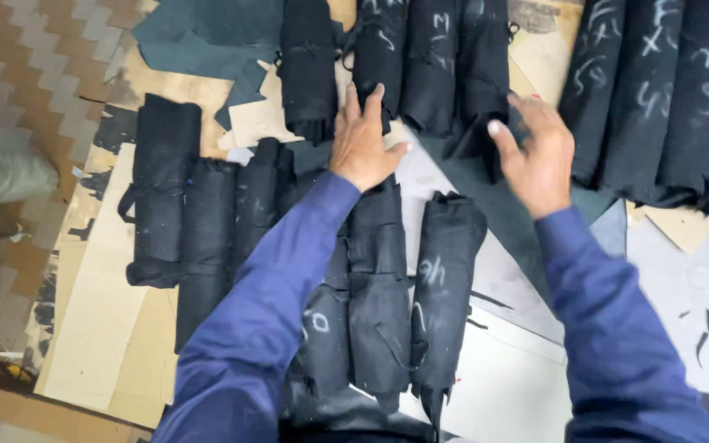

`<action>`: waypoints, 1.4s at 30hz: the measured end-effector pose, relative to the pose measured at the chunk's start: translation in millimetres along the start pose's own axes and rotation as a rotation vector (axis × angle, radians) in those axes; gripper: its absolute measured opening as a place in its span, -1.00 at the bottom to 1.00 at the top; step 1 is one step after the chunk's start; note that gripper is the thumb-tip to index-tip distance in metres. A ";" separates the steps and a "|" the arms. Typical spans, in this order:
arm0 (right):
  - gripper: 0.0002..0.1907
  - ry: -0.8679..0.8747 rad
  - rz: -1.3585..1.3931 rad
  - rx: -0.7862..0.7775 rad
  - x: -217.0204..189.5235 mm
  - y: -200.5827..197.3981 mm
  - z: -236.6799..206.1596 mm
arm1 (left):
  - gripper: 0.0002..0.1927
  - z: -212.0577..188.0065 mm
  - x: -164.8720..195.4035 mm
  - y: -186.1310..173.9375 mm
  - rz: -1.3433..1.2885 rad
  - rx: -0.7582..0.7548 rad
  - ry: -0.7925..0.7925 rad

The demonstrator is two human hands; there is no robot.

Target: The person rolls black cut fabric pieces into tight bundles on a worktable and ties each bundle closed with a fabric strap, arranging the finished bundles in rows with others. Chalk markings are visible on the fabric pieces.

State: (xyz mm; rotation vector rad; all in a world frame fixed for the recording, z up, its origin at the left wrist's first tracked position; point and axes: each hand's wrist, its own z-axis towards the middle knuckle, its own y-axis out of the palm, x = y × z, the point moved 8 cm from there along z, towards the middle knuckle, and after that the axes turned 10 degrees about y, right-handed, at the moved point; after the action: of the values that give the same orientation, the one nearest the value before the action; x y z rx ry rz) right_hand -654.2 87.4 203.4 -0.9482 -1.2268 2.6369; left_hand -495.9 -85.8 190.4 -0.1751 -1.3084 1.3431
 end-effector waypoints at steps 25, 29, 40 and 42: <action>-0.90 0.841 0.754 -0.277 42.8 -23.7 -295.5 | -0.82 -242.8 109.9 21.9 -0.275 -0.028 0.127; -0.74 0.851 0.841 -0.355 47.7 -32.7 -293.1 | -0.84 -237.7 110.7 6.3 -0.209 0.140 0.102; -0.96 0.985 0.883 -0.177 60.9 -12.6 -302.3 | -0.85 -196.6 68.0 33.1 -0.613 0.031 -0.204; -0.93 1.158 1.333 -0.097 73.4 -6.0 -308.4 | -0.83 -195.6 58.2 39.9 -0.617 0.012 -0.242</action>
State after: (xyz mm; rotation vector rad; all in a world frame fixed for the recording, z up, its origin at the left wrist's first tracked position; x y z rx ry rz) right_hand -539.7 319.9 20.7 -3.3713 -0.3463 1.5383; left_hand -390.6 81.0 124.5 0.3860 -1.4009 0.8563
